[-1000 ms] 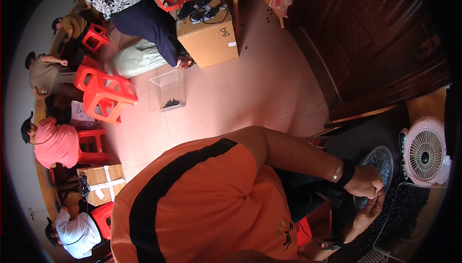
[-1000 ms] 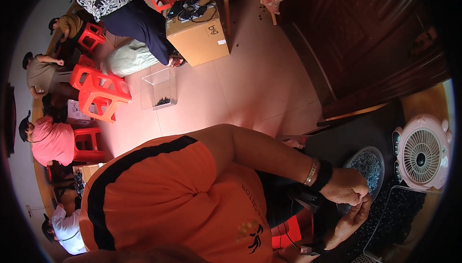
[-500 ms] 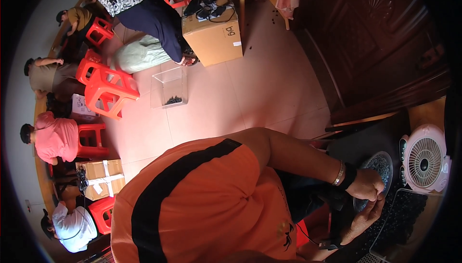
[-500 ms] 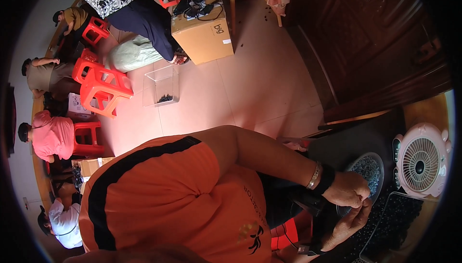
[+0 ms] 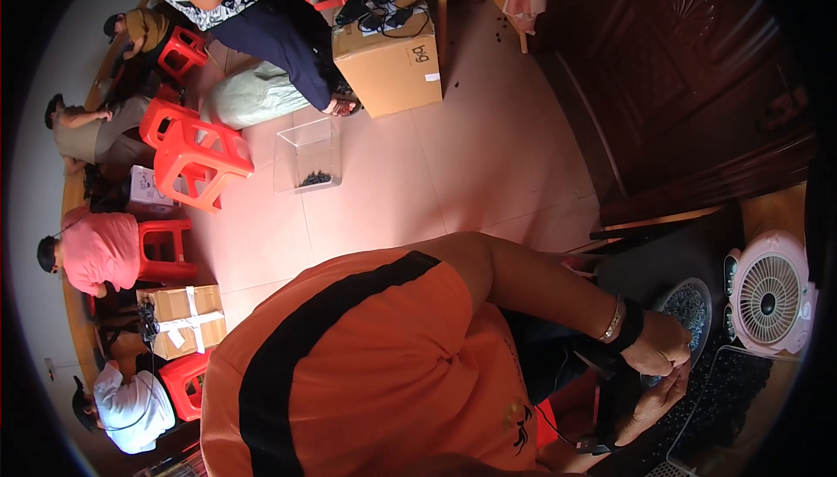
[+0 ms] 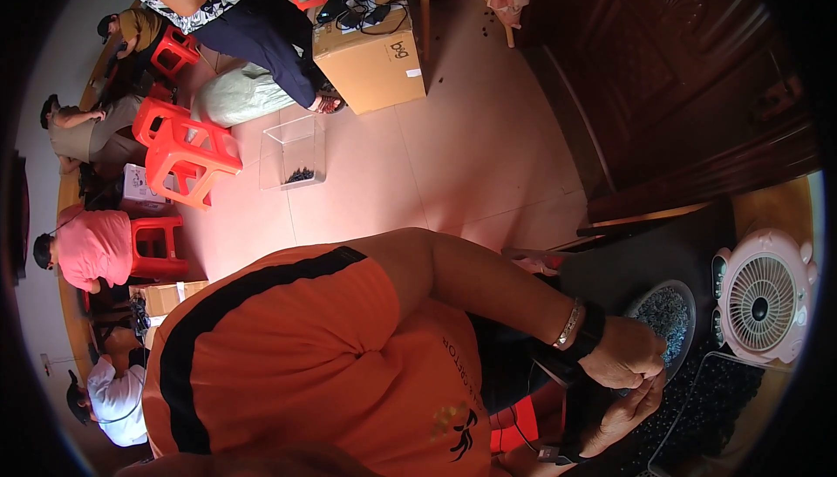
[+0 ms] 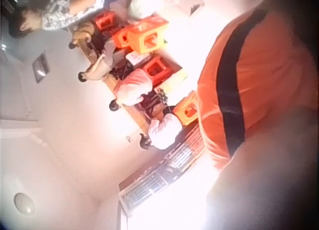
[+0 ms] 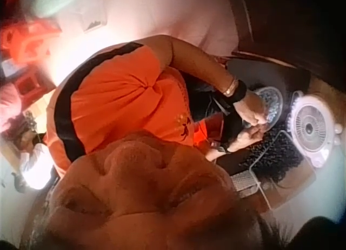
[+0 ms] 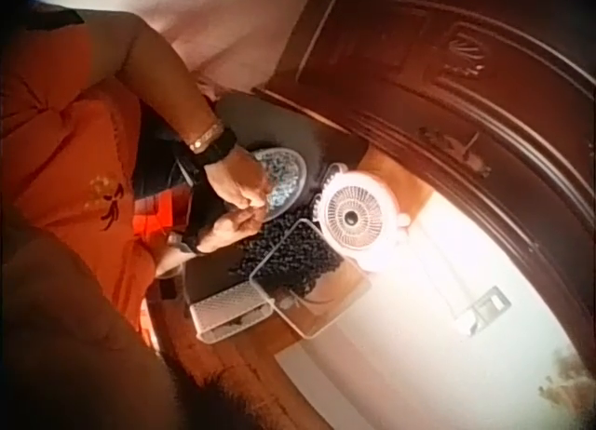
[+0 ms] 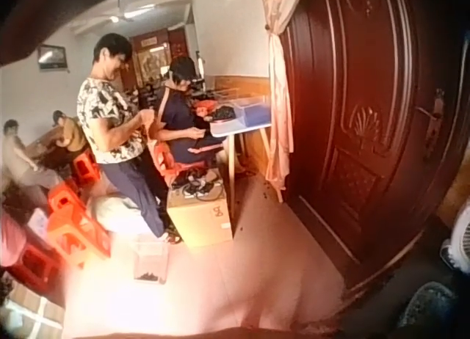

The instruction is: The person assembles small components by repeatedly picking parts from the table and containers and fitting them together by hand.

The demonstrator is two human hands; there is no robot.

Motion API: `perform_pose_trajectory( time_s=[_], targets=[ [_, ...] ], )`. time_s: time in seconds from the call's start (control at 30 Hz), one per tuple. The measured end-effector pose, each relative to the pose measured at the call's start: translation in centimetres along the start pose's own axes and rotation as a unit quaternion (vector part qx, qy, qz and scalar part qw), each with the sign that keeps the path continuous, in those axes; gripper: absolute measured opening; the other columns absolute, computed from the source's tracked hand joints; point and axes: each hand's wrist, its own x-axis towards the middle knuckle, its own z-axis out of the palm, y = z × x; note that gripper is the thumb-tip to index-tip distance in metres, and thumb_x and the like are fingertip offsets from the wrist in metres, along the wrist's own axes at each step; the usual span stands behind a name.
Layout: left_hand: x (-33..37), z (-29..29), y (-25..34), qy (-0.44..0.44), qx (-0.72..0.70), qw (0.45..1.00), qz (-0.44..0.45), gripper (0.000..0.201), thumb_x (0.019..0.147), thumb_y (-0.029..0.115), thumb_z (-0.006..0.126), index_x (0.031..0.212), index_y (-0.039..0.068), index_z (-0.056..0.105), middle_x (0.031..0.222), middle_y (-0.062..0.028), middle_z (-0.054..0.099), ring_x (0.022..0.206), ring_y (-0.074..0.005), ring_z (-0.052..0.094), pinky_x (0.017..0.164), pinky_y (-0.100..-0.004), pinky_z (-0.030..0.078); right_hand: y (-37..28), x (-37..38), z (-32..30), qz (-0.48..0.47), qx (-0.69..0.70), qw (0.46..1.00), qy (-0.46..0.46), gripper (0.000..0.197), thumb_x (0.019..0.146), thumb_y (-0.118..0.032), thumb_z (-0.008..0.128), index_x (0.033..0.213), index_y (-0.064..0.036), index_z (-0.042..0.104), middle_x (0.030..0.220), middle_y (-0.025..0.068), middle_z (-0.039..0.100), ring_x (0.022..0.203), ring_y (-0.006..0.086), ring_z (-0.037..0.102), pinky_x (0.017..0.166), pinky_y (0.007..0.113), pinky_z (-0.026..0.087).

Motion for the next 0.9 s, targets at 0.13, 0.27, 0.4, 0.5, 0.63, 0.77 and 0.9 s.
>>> perform_pose_trajectory(
  time_s=[0.13, 0.27, 0.4, 0.5, 0.63, 0.77, 0.9],
  targets=[
    [0.1, 0.0, -0.3, -0.002, 0.007, 1.0, 0.015, 0.017, 0.081, 0.013, 0.057, 0.081, -0.003, 0.064, 0.087, -0.0156, 0.06, 0.084, -0.0306, 0.061, 0.071, -0.0394, 0.05, -0.2, -0.1, 0.2, 0.01, 0.007, 1.0, 0.001, 0.041, 0.099, -0.036, 0.04, 0.098, 0.0025, 0.056, 0.085, 0.0076, 0.055, 0.08, 0.0148, 0.051, 0.073, 0.03, 0.04],
    [0.4, 0.3, -0.7, 0.019, 0.027, 0.999, 0.032, 0.017, 0.081, 0.011, 0.057, 0.081, -0.004, 0.064, 0.086, -0.0171, 0.061, 0.082, -0.0317, 0.062, 0.071, -0.0398, 0.051, 0.4, 0.0, -0.1, -0.012, -0.012, 1.0, 0.008, 0.041, 0.099, -0.037, 0.042, 0.102, 0.0014, 0.055, 0.089, 0.0074, 0.055, 0.083, 0.0148, 0.051, 0.075, 0.03, 0.04],
    [0.3, 0.0, -0.4, 0.018, 0.029, 0.999, 0.025, 0.017, 0.08, 0.01, 0.056, 0.081, -0.005, 0.064, 0.085, -0.0186, 0.062, 0.081, -0.0334, 0.063, 0.07, -0.0406, 0.052, 0.5, 0.0, -0.2, -0.033, -0.037, 0.999, 0.007, 0.039, 0.099, -0.036, 0.042, 0.102, 0.0006, 0.054, 0.09, 0.007, 0.055, 0.083, 0.015, 0.052, 0.076, 0.03, 0.041],
    [0.2, -0.2, -0.2, 0.016, 0.019, 1.0, 0.005, 0.017, 0.079, 0.009, 0.056, 0.081, -0.006, 0.063, 0.085, -0.0194, 0.062, 0.081, -0.0341, 0.063, 0.07, -0.0408, 0.051, 0.5, 0.1, -0.1, -0.04, -0.052, 0.998, 0.012, 0.038, 0.098, -0.036, 0.044, 0.101, 0.0004, 0.054, 0.09, 0.0072, 0.056, 0.083, 0.0156, 0.052, 0.076, 0.031, 0.041],
    [0.3, -0.7, 0.4, 0.003, -0.015, 0.999, -0.048, 0.017, 0.078, 0.009, 0.057, 0.08, -0.006, 0.063, 0.084, -0.0202, 0.063, 0.081, -0.0347, 0.063, 0.069, -0.041, 0.051, 0.7, 0.0, -0.7, -0.016, -0.052, 0.999, -0.001, 0.032, 0.097, -0.026, 0.048, 0.111, 0.0027, 0.055, 0.1, 0.0098, 0.058, 0.092, 0.0175, 0.053, 0.085, 0.032, 0.041],
    [0.4, -0.7, 0.2, 0.04, -0.024, 0.996, -0.075, 0.017, 0.077, 0.01, 0.058, 0.079, -0.006, 0.062, 0.082, -0.0197, 0.062, 0.079, -0.0347, 0.063, 0.068, -0.0414, 0.051, -0.5, -0.1, -0.4, -0.002, -0.09, 0.995, 0.037, 0.028, 0.096, -0.023, 0.048, 0.104, 0.0028, 0.055, 0.096, 0.0091, 0.057, 0.089, 0.0173, 0.052, 0.083, 0.032, 0.041],
    [0.6, -0.7, 0.1, 0.021, -0.035, 0.995, -0.086, 0.016, 0.077, 0.011, 0.058, 0.079, -0.005, 0.062, 0.081, -0.0181, 0.061, 0.079, -0.0333, 0.062, 0.069, -0.0419, 0.051, -1.0, -0.3, -0.3, -0.002, -0.074, 0.993, 0.088, 0.027, 0.096, -0.025, 0.048, 0.094, 0.001, 0.053, 0.086, 0.0075, 0.051, 0.081, 0.0163, 0.048, 0.079, 0.031, 0.039]
  ],
)
